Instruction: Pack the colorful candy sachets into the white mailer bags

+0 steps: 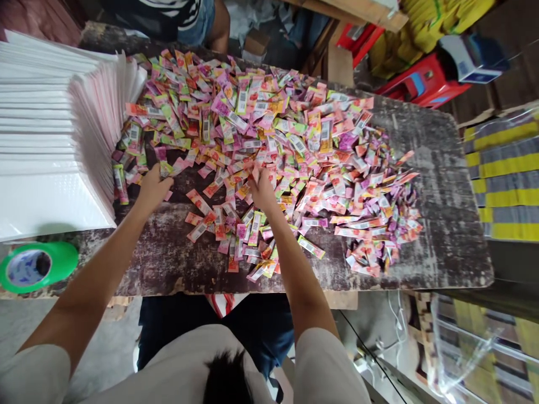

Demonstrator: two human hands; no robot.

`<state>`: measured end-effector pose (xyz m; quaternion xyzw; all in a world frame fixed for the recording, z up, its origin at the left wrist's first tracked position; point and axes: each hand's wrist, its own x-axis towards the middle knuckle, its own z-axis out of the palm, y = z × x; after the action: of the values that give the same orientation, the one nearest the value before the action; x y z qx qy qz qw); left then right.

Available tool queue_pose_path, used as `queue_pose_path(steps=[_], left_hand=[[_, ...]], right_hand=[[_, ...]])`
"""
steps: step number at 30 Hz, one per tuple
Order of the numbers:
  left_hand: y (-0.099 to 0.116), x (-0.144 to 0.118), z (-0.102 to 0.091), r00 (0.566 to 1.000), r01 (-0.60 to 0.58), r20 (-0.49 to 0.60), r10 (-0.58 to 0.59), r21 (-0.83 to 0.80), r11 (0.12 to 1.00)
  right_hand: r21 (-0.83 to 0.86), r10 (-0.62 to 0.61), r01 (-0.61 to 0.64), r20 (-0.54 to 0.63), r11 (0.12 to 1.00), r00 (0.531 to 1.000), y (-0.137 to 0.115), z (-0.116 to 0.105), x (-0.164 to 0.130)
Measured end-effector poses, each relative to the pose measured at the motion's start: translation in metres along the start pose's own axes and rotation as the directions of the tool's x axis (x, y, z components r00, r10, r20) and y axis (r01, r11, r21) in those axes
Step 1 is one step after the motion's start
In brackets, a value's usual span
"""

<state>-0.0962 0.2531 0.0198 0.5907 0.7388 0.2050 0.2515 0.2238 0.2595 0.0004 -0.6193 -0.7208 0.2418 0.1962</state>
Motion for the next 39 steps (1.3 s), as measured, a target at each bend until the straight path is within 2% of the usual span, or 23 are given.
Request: queue_pose_path(steps=[2, 6, 8, 10, 12, 14, 16, 18, 21, 22, 24, 26, 28, 30, 31, 33, 36, 38, 39], left_hand=[[0.022, 0.003, 0.011, 0.999, 0.018, 0.050, -0.016, -0.028, 0.999], [0.070, 0.011, 0.058, 0.984, -0.067, 0.174, 0.043, 0.130, 0.989], [0.081, 0.011, 0.076, 0.975, -0.096, 0.216, 0.048, 0.218, 0.971], [0.079, 0.006, 0.082, 0.975, -0.117, 0.213, 0.063, 0.248, 0.962], [0.064, -0.001, 0.075, 0.979, -0.160, 0.163, 0.125, 0.220, 0.962], [0.042, -0.008, 0.060, 0.982, -0.176, 0.097, 0.161, 0.172, 0.969], [0.020, -0.013, 0.043, 0.993, -0.114, 0.040, 0.110, 0.136, 0.984], [0.003, -0.016, 0.028, 1.000, -0.018, -0.018, 0.020, 0.104, 0.994], [-0.007, -0.019, 0.011, 0.997, 0.000, -0.072, 0.002, 0.034, 0.999], [-0.007, -0.020, 0.008, 0.998, -0.034, -0.057, 0.034, 0.014, 0.999], [-0.002, -0.023, 0.005, 0.991, -0.127, 0.053, 0.126, 0.013, 0.992], [0.004, -0.024, 0.007, 0.942, -0.240, 0.254, 0.219, 0.055, 0.969], [0.008, -0.022, 0.014, 0.842, -0.361, 0.467, 0.268, 0.120, 0.925], [0.009, -0.018, 0.022, 0.749, -0.474, 0.603, 0.273, 0.200, 0.857], [0.009, -0.016, 0.026, 0.721, -0.524, 0.637, 0.274, 0.241, 0.817], [0.009, -0.015, 0.032, 0.691, -0.614, 0.652, 0.312, 0.301, 0.730], [0.010, -0.022, 0.034, 0.661, -0.707, 0.598, 0.454, 0.293, 0.644], [0.009, -0.029, 0.031, 0.659, -0.715, 0.551, 0.512, 0.248, 0.654], [0.008, -0.031, 0.028, 0.679, -0.690, 0.532, 0.506, 0.228, 0.687]], right_hand=[[-0.078, -0.015, 0.016, 0.017, 0.997, 1.000, 0.001, -0.003, 0.020], [-0.403, -0.012, 0.080, 0.170, 0.912, 0.985, -0.019, 0.008, 0.044], [-0.476, -0.010, 0.113, 0.213, 0.872, 0.977, -0.025, 0.013, 0.042], [-0.464, -0.032, 0.128, 0.209, 0.876, 0.977, -0.021, 0.013, 0.032], [-0.387, -0.080, 0.134, 0.152, 0.912, 0.985, -0.011, 0.009, 0.018], [-0.272, -0.105, 0.113, 0.043, 0.956, 0.994, 0.001, 0.001, 0.008], [-0.144, -0.068, 0.059, -0.056, 0.988, 0.996, 0.010, -0.008, 0.007], [-0.058, -0.012, 0.007, -0.096, 0.998, 0.995, 0.014, -0.016, 0.015], [-0.119, -0.037, 0.033, -0.035, 0.992, 0.999, 0.009, -0.021, 0.040], [-0.182, -0.063, 0.064, 0.012, 0.981, 0.998, 0.006, -0.021, 0.048], [-0.318, -0.097, 0.130, 0.117, 0.939, 0.988, -0.002, -0.019, 0.063], [-0.433, -0.095, 0.177, 0.204, 0.884, 0.974, -0.010, -0.014, 0.073], [-0.504, -0.073, 0.202, 0.265, 0.840, 0.962, -0.014, -0.007, 0.077], [-0.540, -0.046, 0.198, 0.282, 0.818, 0.958, -0.016, 0.000, 0.076], [-0.546, -0.036, 0.188, 0.276, 0.816, 0.961, -0.016, 0.003, 0.075], [-0.527, -0.030, 0.159, 0.246, 0.835, 0.969, -0.014, 0.006, 0.071], [-0.393, -0.085, 0.131, 0.132, 0.910, 0.988, -0.004, 0.002, 0.063], [-0.242, -0.120, 0.113, -0.015, 0.964, 0.993, 0.007, -0.009, 0.057], [-0.155, -0.123, 0.109, -0.085, 0.982, 0.989, 0.013, -0.017, 0.053]])
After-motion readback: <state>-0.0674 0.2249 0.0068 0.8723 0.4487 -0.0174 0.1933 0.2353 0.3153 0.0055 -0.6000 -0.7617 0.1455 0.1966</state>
